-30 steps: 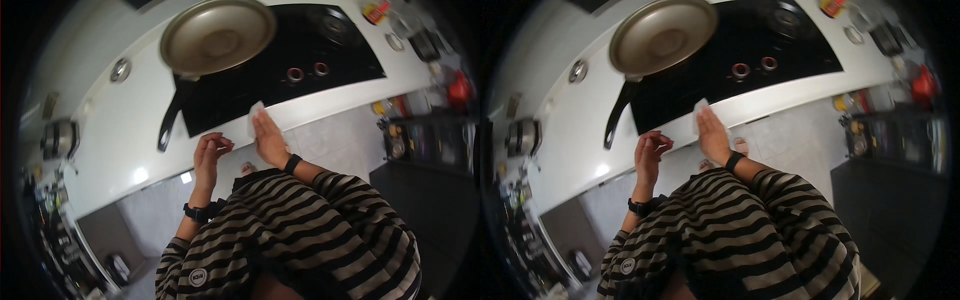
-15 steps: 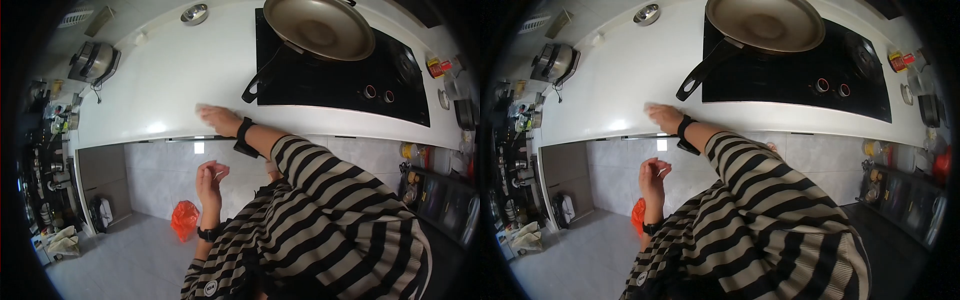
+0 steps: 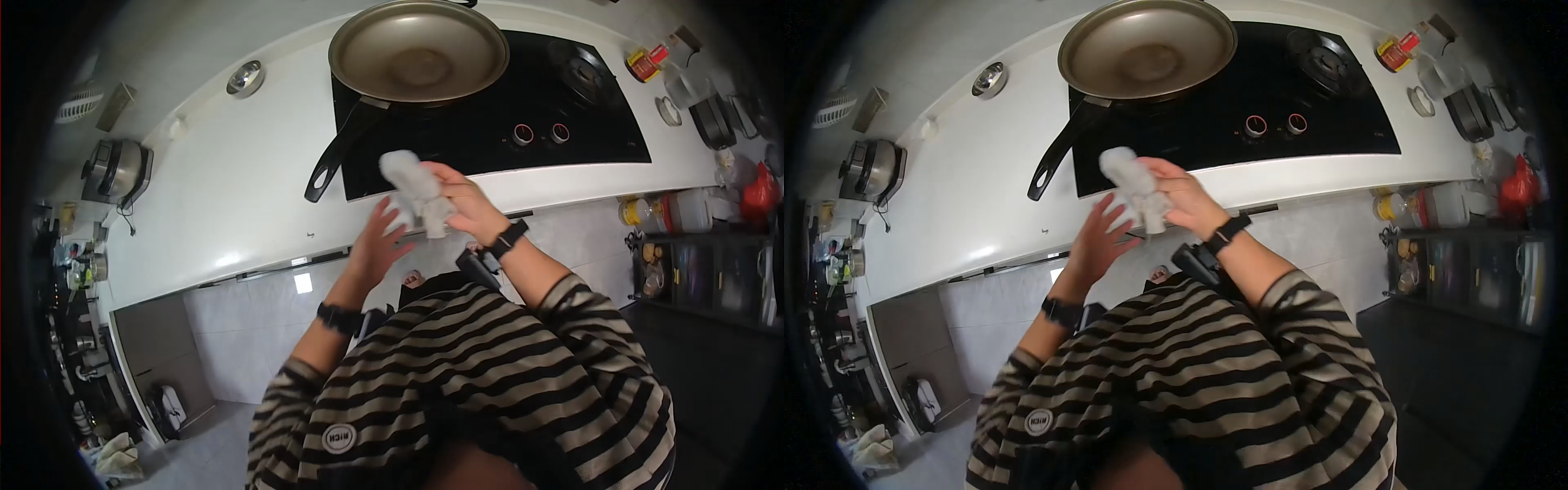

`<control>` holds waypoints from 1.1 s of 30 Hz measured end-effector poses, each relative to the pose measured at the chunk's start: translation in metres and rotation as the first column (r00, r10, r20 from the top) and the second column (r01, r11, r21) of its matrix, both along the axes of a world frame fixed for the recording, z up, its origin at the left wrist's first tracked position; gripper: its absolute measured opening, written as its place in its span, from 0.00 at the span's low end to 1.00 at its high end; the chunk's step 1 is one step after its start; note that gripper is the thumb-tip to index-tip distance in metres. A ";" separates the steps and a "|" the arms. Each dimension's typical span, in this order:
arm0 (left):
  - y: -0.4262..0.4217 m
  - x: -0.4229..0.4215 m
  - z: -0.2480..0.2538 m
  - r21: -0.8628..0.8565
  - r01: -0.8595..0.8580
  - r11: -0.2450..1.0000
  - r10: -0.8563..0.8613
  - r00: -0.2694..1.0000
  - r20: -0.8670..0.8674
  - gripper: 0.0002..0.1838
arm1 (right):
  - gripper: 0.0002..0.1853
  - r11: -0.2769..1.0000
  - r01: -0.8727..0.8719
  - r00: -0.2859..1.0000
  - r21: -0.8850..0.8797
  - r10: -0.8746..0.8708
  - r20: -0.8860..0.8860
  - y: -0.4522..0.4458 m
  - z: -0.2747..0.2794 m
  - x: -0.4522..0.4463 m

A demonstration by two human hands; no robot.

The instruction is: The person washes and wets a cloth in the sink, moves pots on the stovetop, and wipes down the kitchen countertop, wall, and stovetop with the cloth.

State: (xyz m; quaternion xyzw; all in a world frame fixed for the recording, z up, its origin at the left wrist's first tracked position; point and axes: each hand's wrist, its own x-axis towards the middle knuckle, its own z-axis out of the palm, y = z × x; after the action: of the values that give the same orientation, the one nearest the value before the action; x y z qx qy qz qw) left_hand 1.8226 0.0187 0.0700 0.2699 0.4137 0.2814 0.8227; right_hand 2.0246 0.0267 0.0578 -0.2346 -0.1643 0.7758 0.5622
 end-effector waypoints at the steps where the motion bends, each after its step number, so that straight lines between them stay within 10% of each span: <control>1: 0.007 0.023 0.003 -0.037 0.053 0.998 -0.050 0.995 0.087 0.33 | 0.23 0.999 0.037 0.999 0.028 -0.037 -0.022 -0.007 0.003 0.017; 3: 0.018 0.067 0.009 -0.092 0.187 0.978 -0.157 0.950 0.270 0.32 | 0.23 0.990 0.142 0.990 -0.005 -0.142 -0.014 -0.019 0.016 0.042; 9: 0.023 0.169 0.017 0.082 0.260 0.962 -0.265 0.963 0.051 0.20 | 0.21 0.978 0.206 0.970 0.042 -0.209 0.123 -0.037 0.018 0.122; 13: 0.026 0.215 0.018 0.217 0.306 0.927 -0.270 0.946 -0.178 0.17 | 0.25 0.861 -0.114 0.233 0.495 -0.462 0.856 -0.054 0.038 0.162; 18: 0.032 0.264 0.011 0.162 0.305 0.938 -0.311 0.950 0.012 0.14 | 0.26 0.831 -0.155 -0.075 0.534 -0.549 0.832 -0.061 0.026 0.217; 22: 0.035 0.286 0.029 0.155 0.276 0.948 -0.260 0.958 -0.118 0.15 | 0.27 0.718 0.200 -0.350 0.666 -0.583 0.733 -0.040 0.008 0.296; 27: 0.033 0.259 0.007 0.149 0.241 0.959 -0.216 0.962 -0.167 0.11 | 0.24 0.856 -0.293 -0.516 0.426 -0.517 0.683 -0.030 -0.053 0.332; 33: 0.025 0.218 0.006 0.138 -0.002 0.990 0.028 0.983 -0.183 0.10 | 0.21 0.791 -0.498 -0.123 0.355 -0.470 0.874 0.024 -0.044 0.373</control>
State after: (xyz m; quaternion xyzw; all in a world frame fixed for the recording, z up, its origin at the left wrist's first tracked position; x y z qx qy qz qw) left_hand 2.0406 0.0435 0.0760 0.3474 0.4698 0.2892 0.7582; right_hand 2.3977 0.0510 0.0141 -0.5334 -0.7697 0.2263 0.2681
